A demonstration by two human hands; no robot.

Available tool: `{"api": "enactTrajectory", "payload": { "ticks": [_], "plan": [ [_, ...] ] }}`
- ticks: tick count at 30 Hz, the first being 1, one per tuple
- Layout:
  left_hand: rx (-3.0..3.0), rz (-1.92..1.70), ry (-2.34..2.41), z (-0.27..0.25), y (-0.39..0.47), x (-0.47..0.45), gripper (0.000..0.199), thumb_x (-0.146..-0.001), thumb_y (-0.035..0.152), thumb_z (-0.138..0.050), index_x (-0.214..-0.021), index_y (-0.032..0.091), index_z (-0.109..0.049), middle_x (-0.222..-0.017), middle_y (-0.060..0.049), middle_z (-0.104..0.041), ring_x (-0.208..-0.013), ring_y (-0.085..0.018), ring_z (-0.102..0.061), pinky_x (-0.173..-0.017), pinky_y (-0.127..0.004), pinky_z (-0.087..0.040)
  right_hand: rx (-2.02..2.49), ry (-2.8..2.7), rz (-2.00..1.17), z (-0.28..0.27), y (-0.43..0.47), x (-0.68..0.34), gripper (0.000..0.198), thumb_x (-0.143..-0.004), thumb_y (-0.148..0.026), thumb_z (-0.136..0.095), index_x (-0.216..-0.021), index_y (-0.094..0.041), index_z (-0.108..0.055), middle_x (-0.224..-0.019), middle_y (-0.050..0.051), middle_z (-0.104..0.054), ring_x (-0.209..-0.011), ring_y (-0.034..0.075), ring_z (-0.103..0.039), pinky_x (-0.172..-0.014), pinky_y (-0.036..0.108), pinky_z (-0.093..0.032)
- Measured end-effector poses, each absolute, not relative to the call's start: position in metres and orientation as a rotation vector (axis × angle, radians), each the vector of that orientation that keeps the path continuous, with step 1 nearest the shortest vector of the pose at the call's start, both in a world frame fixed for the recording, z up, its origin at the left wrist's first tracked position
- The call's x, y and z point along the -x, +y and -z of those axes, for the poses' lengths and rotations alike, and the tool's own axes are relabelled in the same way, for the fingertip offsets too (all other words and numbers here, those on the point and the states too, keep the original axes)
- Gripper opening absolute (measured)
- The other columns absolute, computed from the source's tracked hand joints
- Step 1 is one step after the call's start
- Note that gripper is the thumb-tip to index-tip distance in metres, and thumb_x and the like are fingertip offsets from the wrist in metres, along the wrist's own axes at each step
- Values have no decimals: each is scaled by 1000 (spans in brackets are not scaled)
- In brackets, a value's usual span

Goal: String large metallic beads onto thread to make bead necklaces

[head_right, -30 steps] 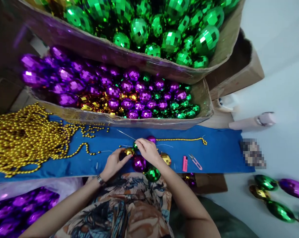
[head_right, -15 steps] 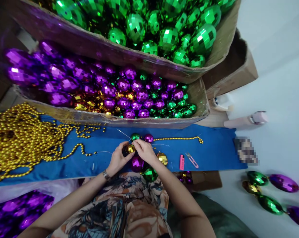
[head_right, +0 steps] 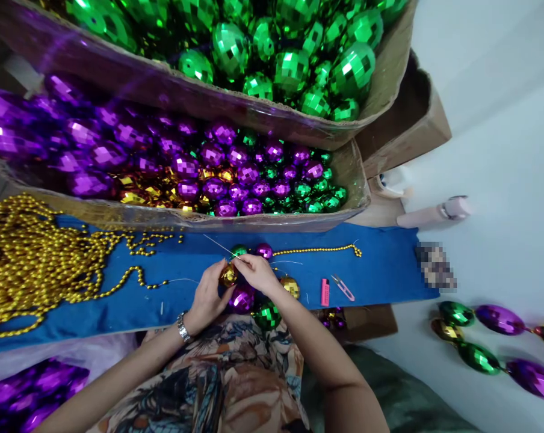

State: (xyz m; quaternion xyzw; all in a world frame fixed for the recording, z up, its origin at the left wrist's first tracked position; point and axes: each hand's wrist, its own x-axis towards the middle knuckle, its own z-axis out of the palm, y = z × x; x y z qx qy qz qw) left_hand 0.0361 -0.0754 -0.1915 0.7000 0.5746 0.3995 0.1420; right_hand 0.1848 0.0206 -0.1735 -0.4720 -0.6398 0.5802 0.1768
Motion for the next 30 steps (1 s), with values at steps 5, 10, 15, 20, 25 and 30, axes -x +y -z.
{"api": "enactTrajectory", "payload": {
  "ticks": [5,10,15,20,25,30],
  "plan": [
    [-2170,-1145,1627,189,-76,-34,70,-86,8,-52,-148,14,-20,-127,-19,-53,-124,-31,-46,-99,-50,-46,1429,-1650,-1775,177,20,-177,45,-80,-58,-58,-64,-15,-64,-57,-3,-53,-59,11,-47,-57,22,-34],
    [-2257,-1146,1614,189,-78,-32,71,-84,3,-51,-148,12,-21,-123,-19,-55,-125,-31,-45,-98,-50,-48,1400,-1474,-1864,177,18,-162,47,-73,-62,-62,-75,-15,-62,-61,-4,-52,-55,8,-41,-53,21,-31],
    [-2239,-1128,1649,191,-79,-31,71,-83,2,-51,-147,11,-22,-123,-19,-55,-125,-31,-45,-99,-50,-47,1380,-1397,-1862,174,18,-159,47,-71,-63,-62,-77,-17,-58,-60,-5,-48,-53,8,-38,-52,21,-31],
    [-2230,-1126,1663,194,-83,-26,71,-83,3,-53,-147,13,-24,-123,-18,-55,-125,-31,-45,-99,-50,-46,1403,-1459,-1801,174,19,-169,41,-77,-59,-59,-83,-18,-62,-70,-1,-57,-62,11,-46,-58,22,-35],
    [-2199,-1155,1681,191,-89,-22,70,-83,6,-57,-145,14,-26,-123,-18,-56,-123,-31,-47,-99,-50,-47,1449,-1581,-1819,176,17,-180,36,-75,-54,-65,-72,-18,-68,-72,1,-65,-73,16,-54,-66,25,-37],
    [-2117,-1191,1719,184,-94,-23,66,-83,14,-61,-142,15,-31,-123,-18,-56,-120,-31,-51,-97,-49,-47,1426,-1516,-1969,183,13,-169,48,-78,-64,-57,-73,-18,-69,-56,-2,-53,-55,11,-46,-54,23,-31]
  ]
}}
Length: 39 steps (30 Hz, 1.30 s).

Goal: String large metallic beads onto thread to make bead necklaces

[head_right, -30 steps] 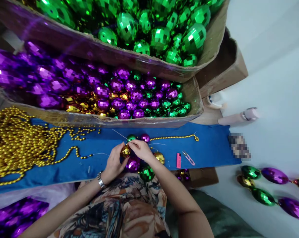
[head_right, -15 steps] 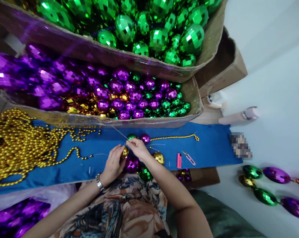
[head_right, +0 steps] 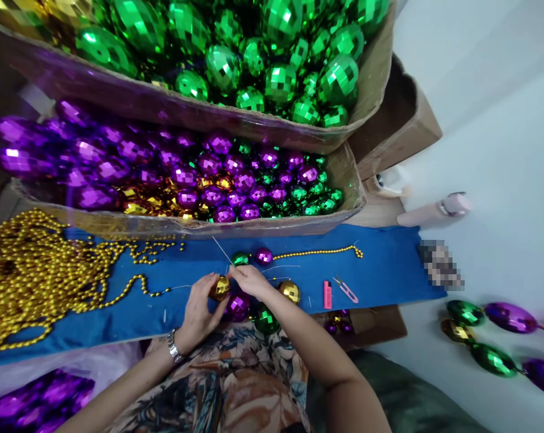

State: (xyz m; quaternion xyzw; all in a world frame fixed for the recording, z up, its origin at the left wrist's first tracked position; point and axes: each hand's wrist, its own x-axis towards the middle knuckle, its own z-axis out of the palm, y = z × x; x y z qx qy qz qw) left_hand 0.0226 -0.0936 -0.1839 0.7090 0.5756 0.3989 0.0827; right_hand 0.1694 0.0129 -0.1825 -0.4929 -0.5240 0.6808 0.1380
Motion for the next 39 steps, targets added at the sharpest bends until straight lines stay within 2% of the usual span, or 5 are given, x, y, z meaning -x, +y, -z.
{"api": "enactTrajectory", "payload": {
  "ticks": [4,9,26,35,39],
  "plan": [
    [-2110,-1191,1711,182,-95,-24,64,-84,14,-60,-141,16,-32,-124,-18,-56,-119,-30,-52,-96,-48,-47,1336,-1328,-2127,183,7,-160,57,-73,-71,-56,-84,-16,-67,-50,-7,-37,-42,6,-27,-43,21,-20],
    [-2075,-1160,1697,183,-98,-24,64,-83,16,-61,-140,15,-32,-124,-18,-55,-118,-30,-51,-97,-48,-47,1221,-1108,-2156,171,2,-157,49,-64,-61,-73,-83,-17,-61,-66,-5,-50,-47,4,-30,-44,20,-21],
    [-1960,-1061,1716,179,-88,-15,41,-84,21,-60,-124,19,-49,-119,-12,-54,-113,-26,-52,-95,-41,-48,1154,-778,-2198,141,-22,-154,48,-65,-57,-74,-73,-19,-45,-58,-9,-33,-47,4,-25,-45,20,-19],
    [-1807,-1051,1703,186,-87,-2,40,-84,27,-62,-121,20,-50,-117,-11,-54,-111,-25,-54,-94,-41,-49,1192,-1050,-2028,138,-16,-164,44,-77,-61,-62,-76,-20,-49,-54,-8,-36,-47,7,-31,-47,21,-23],
    [-1803,-1010,1702,181,-81,-3,40,-86,26,-58,-125,22,-50,-118,-10,-51,-112,-24,-53,-95,-41,-48,1281,-1633,-1609,126,-2,-179,33,-89,-52,-49,-89,-20,-59,-72,0,-58,-62,12,-48,-58,24,-35]
  ]
}}
